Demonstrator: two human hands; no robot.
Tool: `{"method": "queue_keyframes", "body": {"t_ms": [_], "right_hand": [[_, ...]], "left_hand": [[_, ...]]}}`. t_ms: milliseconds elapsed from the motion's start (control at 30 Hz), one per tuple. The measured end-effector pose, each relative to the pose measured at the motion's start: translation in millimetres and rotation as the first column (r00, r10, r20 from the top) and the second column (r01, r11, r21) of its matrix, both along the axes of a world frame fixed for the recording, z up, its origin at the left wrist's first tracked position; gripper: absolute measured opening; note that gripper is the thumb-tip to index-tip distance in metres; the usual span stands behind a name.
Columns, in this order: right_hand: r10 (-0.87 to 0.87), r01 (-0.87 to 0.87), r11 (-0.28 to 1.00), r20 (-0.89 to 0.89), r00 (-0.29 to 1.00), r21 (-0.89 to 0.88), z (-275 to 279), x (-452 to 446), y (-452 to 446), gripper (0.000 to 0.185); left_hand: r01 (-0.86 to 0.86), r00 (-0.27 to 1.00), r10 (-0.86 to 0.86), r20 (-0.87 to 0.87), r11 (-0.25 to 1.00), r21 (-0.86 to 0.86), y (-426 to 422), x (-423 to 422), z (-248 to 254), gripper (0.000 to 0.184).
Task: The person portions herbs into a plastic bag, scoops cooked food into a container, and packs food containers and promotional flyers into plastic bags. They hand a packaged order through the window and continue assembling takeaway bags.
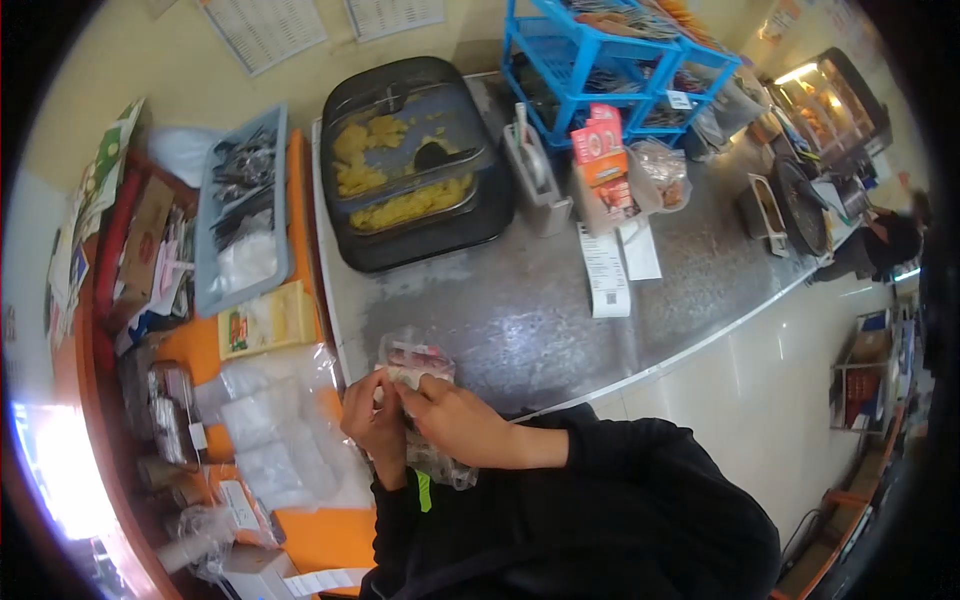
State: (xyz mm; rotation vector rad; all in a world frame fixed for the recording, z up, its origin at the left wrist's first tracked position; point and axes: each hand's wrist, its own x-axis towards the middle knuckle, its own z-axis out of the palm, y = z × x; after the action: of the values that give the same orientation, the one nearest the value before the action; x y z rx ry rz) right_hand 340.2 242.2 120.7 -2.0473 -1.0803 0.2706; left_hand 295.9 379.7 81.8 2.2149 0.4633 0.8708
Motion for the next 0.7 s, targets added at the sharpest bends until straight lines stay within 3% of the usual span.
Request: {"method": "queue_keyframes", "body": {"t_ms": [267,367,467,533,567,633,667,700], "right_hand": [[-0.008,0.008,1.0,0.149,0.989,0.003,-17.1,7.5,-11.4,0.033],[0.033,-0.026,0.996,0.086,0.996,-0.083,-12.7,13.5,-19.4,0.043],[0.181,-0.174,0.983,-0.177,0.967,0.055,4.1,52.4,-43.1,0.036],[0.141,-0.087,0.978,-0.294,0.945,0.189,7.5,103.1,-60.9,0.028],[-0.046,0.038,0.943,0.016,0.999,0.33,-18.9,141.0,-62.8,0.023],[-0.417,0.363,0.892,0.178,0.891,0.27,11.4,222.2,-76.8,0.014],[-0.503,0.437,0.864,0.396,0.768,0.249,8.1,262.6,-78.1,0.014],[-0.409,0.403,0.904,0.563,0.718,0.143,-4.5,307.8,-78.1,0.014]], "left_hand": [[-0.175,0.977,0.161,0.143,0.981,0.088,-21.1,18.3,-10.8,0.016],[-0.216,0.967,0.201,0.155,0.972,0.088,-29.2,20.5,-13.2,0.015],[-0.18,0.972,0.18,0.15,0.984,-0.013,-34.1,20.9,-11.3,0.015],[-0.119,0.984,0.121,0.133,0.993,-0.019,-30.7,15.1,-7.0,0.016],[-0.084,0.99,0.08,0.12,0.996,0.028,-24.9,10.2,-1.4,0.016],[-0.098,0.992,0.094,0.08,0.994,0.056,-21.9,-2.1,-3.7,0.018],[-0.106,0.991,0.089,0.095,0.974,0.199,-21.0,-3.8,-0.9,0.017],[-0.113,0.991,0.081,0.107,0.934,0.338,-19.2,-5.1,5.9,0.017]]}}
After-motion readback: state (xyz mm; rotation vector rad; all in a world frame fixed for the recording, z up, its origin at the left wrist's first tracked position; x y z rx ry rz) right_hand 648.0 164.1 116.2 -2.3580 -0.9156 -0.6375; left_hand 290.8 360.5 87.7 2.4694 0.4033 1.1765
